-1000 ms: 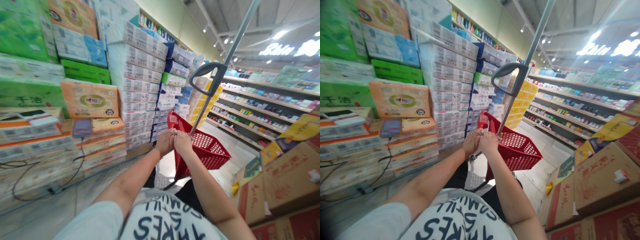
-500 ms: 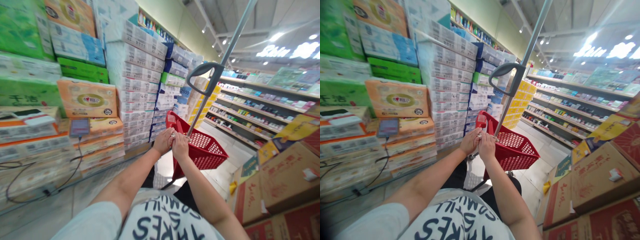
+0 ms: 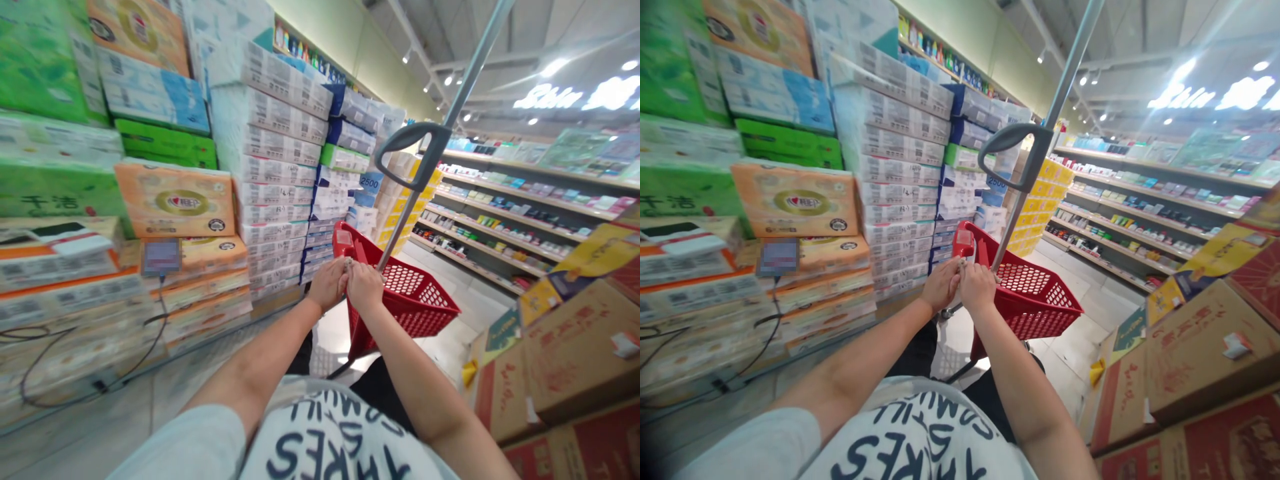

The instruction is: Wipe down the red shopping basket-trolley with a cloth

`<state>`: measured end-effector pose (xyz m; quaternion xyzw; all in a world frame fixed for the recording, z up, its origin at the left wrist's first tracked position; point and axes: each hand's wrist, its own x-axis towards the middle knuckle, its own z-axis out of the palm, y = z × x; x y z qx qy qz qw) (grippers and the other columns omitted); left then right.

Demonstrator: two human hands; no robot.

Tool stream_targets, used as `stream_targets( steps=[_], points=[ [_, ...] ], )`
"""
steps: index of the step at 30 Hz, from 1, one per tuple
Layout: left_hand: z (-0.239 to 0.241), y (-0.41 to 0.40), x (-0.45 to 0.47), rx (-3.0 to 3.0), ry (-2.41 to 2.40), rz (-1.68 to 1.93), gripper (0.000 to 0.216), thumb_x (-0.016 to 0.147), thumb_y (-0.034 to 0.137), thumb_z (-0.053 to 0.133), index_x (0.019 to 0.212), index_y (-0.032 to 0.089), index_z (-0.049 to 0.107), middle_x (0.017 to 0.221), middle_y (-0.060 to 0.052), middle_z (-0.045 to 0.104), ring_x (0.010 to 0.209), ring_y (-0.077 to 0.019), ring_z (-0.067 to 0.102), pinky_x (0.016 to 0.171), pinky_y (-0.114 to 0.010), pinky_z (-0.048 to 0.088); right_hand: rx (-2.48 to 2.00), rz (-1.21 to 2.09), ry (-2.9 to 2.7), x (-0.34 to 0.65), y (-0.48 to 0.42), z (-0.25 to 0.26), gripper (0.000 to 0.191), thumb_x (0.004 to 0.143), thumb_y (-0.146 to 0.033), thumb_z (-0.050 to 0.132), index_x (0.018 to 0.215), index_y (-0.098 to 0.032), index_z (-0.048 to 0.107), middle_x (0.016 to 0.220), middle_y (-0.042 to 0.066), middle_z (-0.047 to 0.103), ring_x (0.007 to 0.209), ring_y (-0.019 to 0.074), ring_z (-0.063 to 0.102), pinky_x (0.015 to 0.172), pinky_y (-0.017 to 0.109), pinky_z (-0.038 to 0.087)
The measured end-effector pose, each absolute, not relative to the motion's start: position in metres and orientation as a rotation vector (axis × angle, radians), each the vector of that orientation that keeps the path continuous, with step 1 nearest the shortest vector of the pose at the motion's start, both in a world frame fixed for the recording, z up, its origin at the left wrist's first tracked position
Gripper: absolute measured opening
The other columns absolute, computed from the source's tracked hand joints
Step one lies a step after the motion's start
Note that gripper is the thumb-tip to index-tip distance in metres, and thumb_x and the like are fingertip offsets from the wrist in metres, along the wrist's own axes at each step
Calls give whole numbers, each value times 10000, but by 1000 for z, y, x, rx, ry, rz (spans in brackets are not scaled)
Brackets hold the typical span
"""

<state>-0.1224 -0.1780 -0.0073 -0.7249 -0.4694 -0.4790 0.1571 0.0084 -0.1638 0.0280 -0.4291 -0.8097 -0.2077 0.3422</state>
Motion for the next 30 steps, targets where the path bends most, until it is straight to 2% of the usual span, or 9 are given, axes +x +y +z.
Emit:
stream_targets(
  steps=[3,7,12,15,19,22,24,27,30],
  points=[
    [-8,-178,-123,-2074,-1367,-1387,535,989,420,205,1369,119,431,1330,-172,554,1288,-260,478,1065,-471,407,-1130,-547,-2144,7,-161,32,347,982,-280,348,1015,-134,661,861,116,682,821,231,589,792,352,387],
    [-9,-178,-123,-2093,-1307,-1396,503,992,392,221,1376,133,418,1344,-155,549,1298,-245,467,1076,-468,397,-982,-533,-2082,12,-166,15,377,970,-265,372,1260,-132,573,1165,139,651,1025,250,574,918,383,383],
    [-7,-175,-119,-2012,-1310,-1435,450,987,337,292,1365,136,430,1317,-143,564,1275,-245,475,1070,-461,393,-992,-359,-2197,18,-173,21,437,935,-201,408,1354,-121,500,1355,150,548,1205,266,514,1028,411,361],
    [-5,-173,-115,-1972,-1322,-1484,408,982,281,321,1344,156,461,1275,-126,588,1247,-235,486,1061,-457,393,-978,-134,-2359,24,-171,46,432,926,-187,419,1346,-135,508,1335,146,569,1189,242,548,1022,386,398],
    [-5,-173,-114,-1957,-1329,-1497,386,959,229,353,1311,187,505,1230,-104,611,1208,-236,506,1041,-458,402,-905,176,-2378,37,-170,76,423,933,-267,469,1348,-190,503,1208,90,660,1064,189,637,909,308,496],
    [-6,-173,-115,-1952,-1364,-1478,373,947,224,362,1276,186,534,1224,-102,613,1209,-241,506,1045,-463,399,-820,-85,-2121,47,-178,90,402,923,-305,511,1308,-193,546,1350,116,561,1197,213,562,978,356,468],
    [-7,-174,-114,-1954,-1373,-1475,371,943,215,355,1260,181,544,1226,-101,614,1213,-237,506,1055,-461,394,-777,-389,-1959,52,-187,99,261,912,-309,539,1118,-216,670,1424,104,489,1322,255,439,1067,440,376],
    [-6,-174,-114,-1962,-1379,-1474,369,938,202,352,1250,183,549,1228,-93,615,1220,-232,505,1068,-459,387,-785,-708,-1844,54,-200,111,151,889,-302,583,856,-255,722,1430,48,491,1410,317,280,1105,585,194],
    [-6,-175,-114,-1959,-1372,-1470,365,938,200,352,1245,177,548,1229,-93,614,1227,-232,500,1072,-454,387,-807,-809,-1820,52,-207,118,135,875,-286,593,828,-265,717,1415,39,509,1426,347,222,1073,651,103]
  ],
)
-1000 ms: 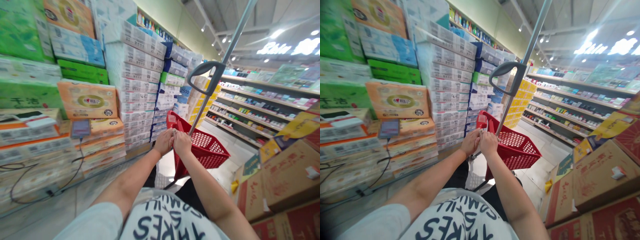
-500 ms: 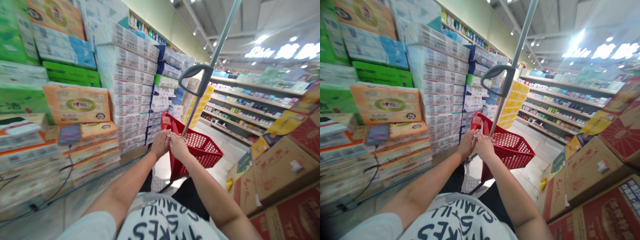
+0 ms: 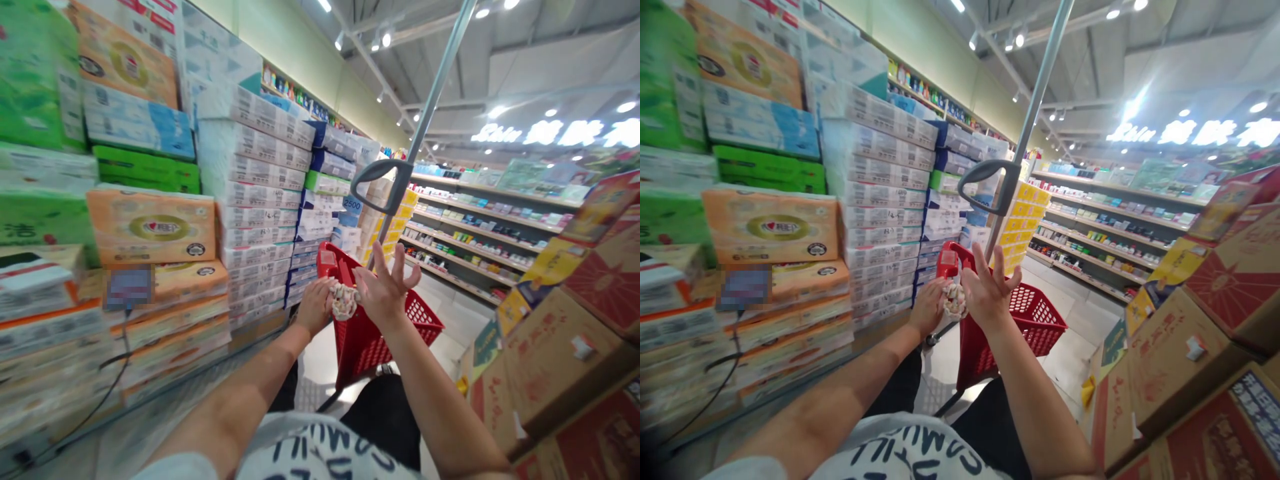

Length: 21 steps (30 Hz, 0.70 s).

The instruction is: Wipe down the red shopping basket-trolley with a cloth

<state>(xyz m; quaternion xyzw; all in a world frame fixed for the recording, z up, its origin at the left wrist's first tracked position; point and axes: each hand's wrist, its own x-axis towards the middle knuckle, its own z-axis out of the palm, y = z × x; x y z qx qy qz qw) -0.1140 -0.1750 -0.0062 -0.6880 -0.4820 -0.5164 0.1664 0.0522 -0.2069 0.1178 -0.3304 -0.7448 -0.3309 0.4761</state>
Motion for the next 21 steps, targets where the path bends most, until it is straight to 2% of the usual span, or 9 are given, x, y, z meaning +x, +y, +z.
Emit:
stream_targets(
  steps=[7,11,15,17,21],
  points=[
    [-7,-174,-117,-1975,-1328,-1432,359,947,221,351,1245,168,544,1221,-103,610,1222,-233,504,1065,-447,401,-840,-790,-1801,48,-230,136,180,900,-313,549,859,-255,713,1432,54,479,1423,371,212,1047,651,157],
    [-7,-175,-118,-1973,-1336,-1427,367,962,227,320,1255,154,530,1241,-108,599,1243,-229,487,1078,-441,391,-807,-696,-1938,49,-226,136,234,938,-295,476,995,-241,696,1444,68,464,1390,309,323,1083,553,228],
    [-9,-173,-119,-1983,-1315,-1441,372,968,250,313,1265,160,520,1263,-112,591,1253,-225,488,1086,-450,388,-684,-521,-2227,43,-200,98,393,951,-259,439,1332,-218,528,1452,90,464,1339,201,418,1074,377,341],
    [-12,-171,-120,-1986,-1291,-1457,385,973,263,305,1290,156,497,1279,-125,584,1259,-229,489,1086,-465,389,-732,-464,-2308,38,-185,72,480,945,-260,447,1420,-194,428,1476,105,429,1353,204,400,1078,369,346],
    [-17,-166,-127,-1957,-1290,-1513,434,985,328,293,1366,156,408,1332,-155,549,1261,-241,497,1055,-488,415,-803,-433,-2339,31,-160,32,504,944,-185,421,1446,-215,389,1427,88,497,1303,185,464,1111,389,310]
  ],
)
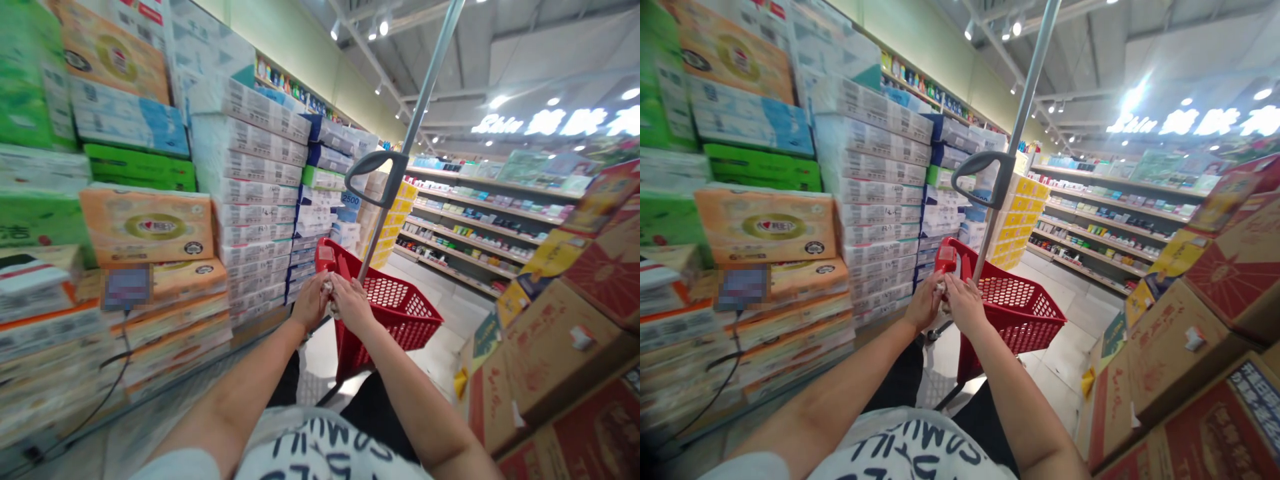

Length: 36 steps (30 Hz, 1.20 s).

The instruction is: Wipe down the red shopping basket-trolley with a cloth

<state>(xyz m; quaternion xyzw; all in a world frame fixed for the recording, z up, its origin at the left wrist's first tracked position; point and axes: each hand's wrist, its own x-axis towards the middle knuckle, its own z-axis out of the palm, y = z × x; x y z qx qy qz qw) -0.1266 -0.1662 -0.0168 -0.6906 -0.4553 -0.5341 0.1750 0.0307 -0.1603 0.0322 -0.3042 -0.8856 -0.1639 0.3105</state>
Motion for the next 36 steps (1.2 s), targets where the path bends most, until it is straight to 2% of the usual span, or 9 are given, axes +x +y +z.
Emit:
stream_targets(
  steps=[4,7,10,15,18,21,25,29,36],
  points=[
    [-16,-165,-138,-2028,-1193,-1498,452,984,382,307,1356,145,408,1302,-158,566,1267,-241,489,1061,-471,412,-614,-429,-2305,39,-156,14,439,937,-176,455,1372,-212,497,1352,92,567,1283,184,472,1074,369,367],
    [-11,-167,-145,-2061,-1207,-1467,436,985,367,306,1345,146,415,1303,-150,560,1272,-235,476,1069,-458,405,-496,-316,-2207,60,-152,5,279,929,-190,483,1134,-219,670,1193,81,651,1196,194,531,1015,364,432],
    [-4,-170,-138,-2004,-1292,-1397,387,987,311,287,1293,165,475,1285,-135,568,1258,-239,480,1069,-463,396,-690,-162,-1820,84,-136,0,236,907,-188,477,966,-210,704,1087,90,641,1054,209,587,925,390,487],
    [9,-171,-100,-1828,-1418,-1229,338,942,308,423,1236,199,550,1380,-126,500,1304,-314,414,1065,-522,349,-1052,-36,-1538,87,-117,-11,388,913,-196,361,1226,-175,589,1177,133,563,1082,222,555,943,423,439],
    [15,-169,-86,-1786,-1463,-1184,296,941,352,431,1109,196,618,1122,-129,638,1149,-321,511,1001,-552,372,-1171,-85,-1875,72,-127,-26,368,936,-335,452,1277,-232,542,1259,109,564,1179,254,499,1032,510,313],
    [19,-167,-89,-1853,-1450,-1096,301,950,366,411,884,198,652,872,-107,640,1017,-312,544,939,-549,392,-1191,-215,-2012,68,-136,-33,360,936,-357,505,1255,-197,552,1280,133,560,1195,264,477,1071,525,219],
    [23,-167,-99,-1931,-1433,-991,334,957,322,384,781,193,637,813,-110,609,953,-302,540,902,-532,398,-1131,-279,-2092,78,-133,-29,261,962,-325,477,1113,-169,622,1104,94,622,1042,205,545,972,386,349],
    [23,-166,-101,-1970,-1499,-934,335,954,311,384,789,186,647,843,-120,611,973,-304,529,930,-533,376,-1128,-307,-2033,78,-132,-26,245,955,-352,493,997,-162,641,1036,88,629,981,199,564,901,356,395],
    [24,-143,-117,-1855,-1418,-870,323,939,276,401,744,197,646,802,-91,630,908,-272,568,895,-484,432,-1081,-223,-2026,65,-125,-26,245,979,-286,442,1097,-168,620,1070,79,639,987,178,589,913,341,400]
  ],
)
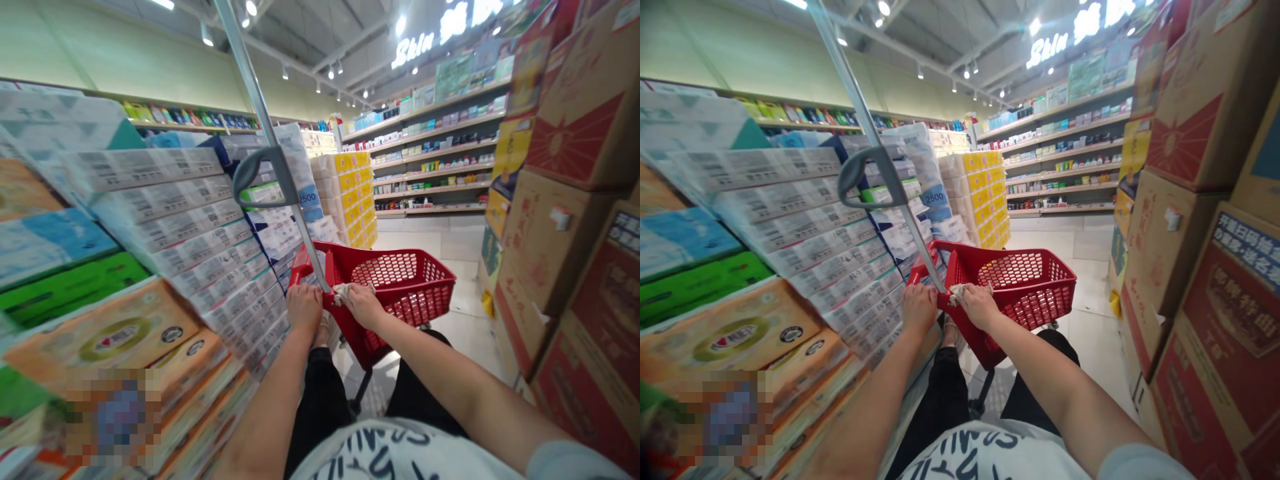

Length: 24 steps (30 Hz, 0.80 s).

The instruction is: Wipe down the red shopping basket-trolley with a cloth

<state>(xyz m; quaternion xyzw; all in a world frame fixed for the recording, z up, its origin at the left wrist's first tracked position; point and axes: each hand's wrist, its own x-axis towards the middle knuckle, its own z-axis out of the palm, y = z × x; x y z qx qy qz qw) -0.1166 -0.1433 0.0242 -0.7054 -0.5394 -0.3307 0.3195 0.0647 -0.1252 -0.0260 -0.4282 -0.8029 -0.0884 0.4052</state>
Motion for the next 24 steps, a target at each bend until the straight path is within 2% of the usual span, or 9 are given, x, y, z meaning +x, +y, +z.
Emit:
stream_targets(
  steps=[3,5,9,11,17,21,24],
  points=[
    [26,-134,-124,-1850,-1427,-829,314,929,268,409,771,195,670,815,-84,650,930,-262,582,959,-487,423,-1076,-186,-2038,60,-118,-27,249,969,-255,460,1164,-191,602,1102,68,636,1000,175,590,938,343,392],
    [28,-132,-126,-1861,-1510,-759,306,929,265,405,845,199,692,910,-86,681,1023,-264,576,1029,-490,385,-1078,-157,-2061,59,-115,-30,266,961,-242,474,1195,-192,590,1124,73,631,1017,182,584,937,337,395],
    [32,-135,-124,-1834,-1685,-654,334,941,260,371,1025,214,691,1195,-68,651,1318,-286,406,1146,-491,256,-1102,-155,-2096,65,-114,-41,344,959,-199,446,1292,-197,533,1196,92,603,1090,214,547,981,373,366],
    [33,-137,-123,-1829,-1730,-642,350,944,255,358,1056,207,686,1249,-68,625,1368,-292,346,1164,-490,225,-1136,-156,-2113,70,-116,-43,354,959,-183,424,1298,-192,527,1188,97,602,1086,215,543,984,372,361],
    [29,-135,-132,-1876,-1730,-695,335,932,254,378,1020,181,693,1289,-98,585,1335,-283,384,1168,-468,236,-1290,-85,-2149,72,-120,-28,268,975,-258,388,1094,-163,609,1083,99,621,998,201,565,891,323,397],
    [31,-122,-137,-1899,-1712,-703,311,923,236,391,950,175,695,1229,-96,613,1297,-295,417,1146,-493,266,-1352,5,-2217,62,-113,-8,261,965,-333,420,1121,-185,568,1084,91,617,981,216,577,803,319,417],
    [34,-112,-140,-1900,-1721,-704,324,931,226,373,909,155,689,1146,-111,648,1263,-300,449,1128,-502,296,-1377,11,-2264,59,-109,-6,245,954,-270,426,1139,-178,557,1075,100,609,963,219,576,789,325,414]
  ],
)
